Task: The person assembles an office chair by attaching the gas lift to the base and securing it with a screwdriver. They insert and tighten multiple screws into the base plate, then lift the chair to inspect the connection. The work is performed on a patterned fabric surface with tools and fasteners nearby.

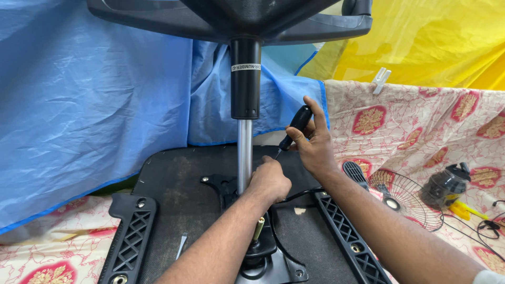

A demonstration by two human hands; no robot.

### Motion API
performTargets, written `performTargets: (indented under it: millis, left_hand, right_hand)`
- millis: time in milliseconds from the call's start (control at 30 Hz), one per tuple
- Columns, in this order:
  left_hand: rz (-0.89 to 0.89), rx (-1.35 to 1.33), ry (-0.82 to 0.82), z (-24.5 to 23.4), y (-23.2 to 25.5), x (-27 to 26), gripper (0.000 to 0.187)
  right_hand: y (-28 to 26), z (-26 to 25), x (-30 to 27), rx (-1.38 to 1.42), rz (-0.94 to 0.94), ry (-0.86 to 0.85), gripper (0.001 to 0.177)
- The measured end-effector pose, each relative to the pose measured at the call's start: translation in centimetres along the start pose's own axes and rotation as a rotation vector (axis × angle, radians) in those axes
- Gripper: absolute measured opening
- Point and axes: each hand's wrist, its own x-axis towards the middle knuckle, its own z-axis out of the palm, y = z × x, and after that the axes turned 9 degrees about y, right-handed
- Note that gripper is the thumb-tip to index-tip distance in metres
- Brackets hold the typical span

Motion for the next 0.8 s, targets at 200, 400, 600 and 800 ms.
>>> performTargets:
  millis: [200, 400, 600, 800]
  left_hand:
    - [0.031, 0.053, -0.006, 0.5, -0.1, 0.4, 0.079]
    - [0.034, 0.033, -0.037, 1.2, -0.1, 1.1, 0.086]
    - [0.001, -0.075, -0.055, 0.8, 0.2, 0.1, 0.094]
    - [-0.014, -0.079, -0.066, 0.1, 0.7, -0.7, 0.094]
  right_hand:
    - [-0.4, 0.6, 0.6, -0.103, -0.070, -0.042, 0.080]
    - [-0.8, 0.3, 0.9, -0.137, -0.088, -0.062, 0.080]
    - [-2.4, 0.8, 1.5, -0.215, -0.063, -0.086, 0.076]
    - [-4.0, 2.3, 2.1, -0.316, -0.065, -0.075, 0.070]
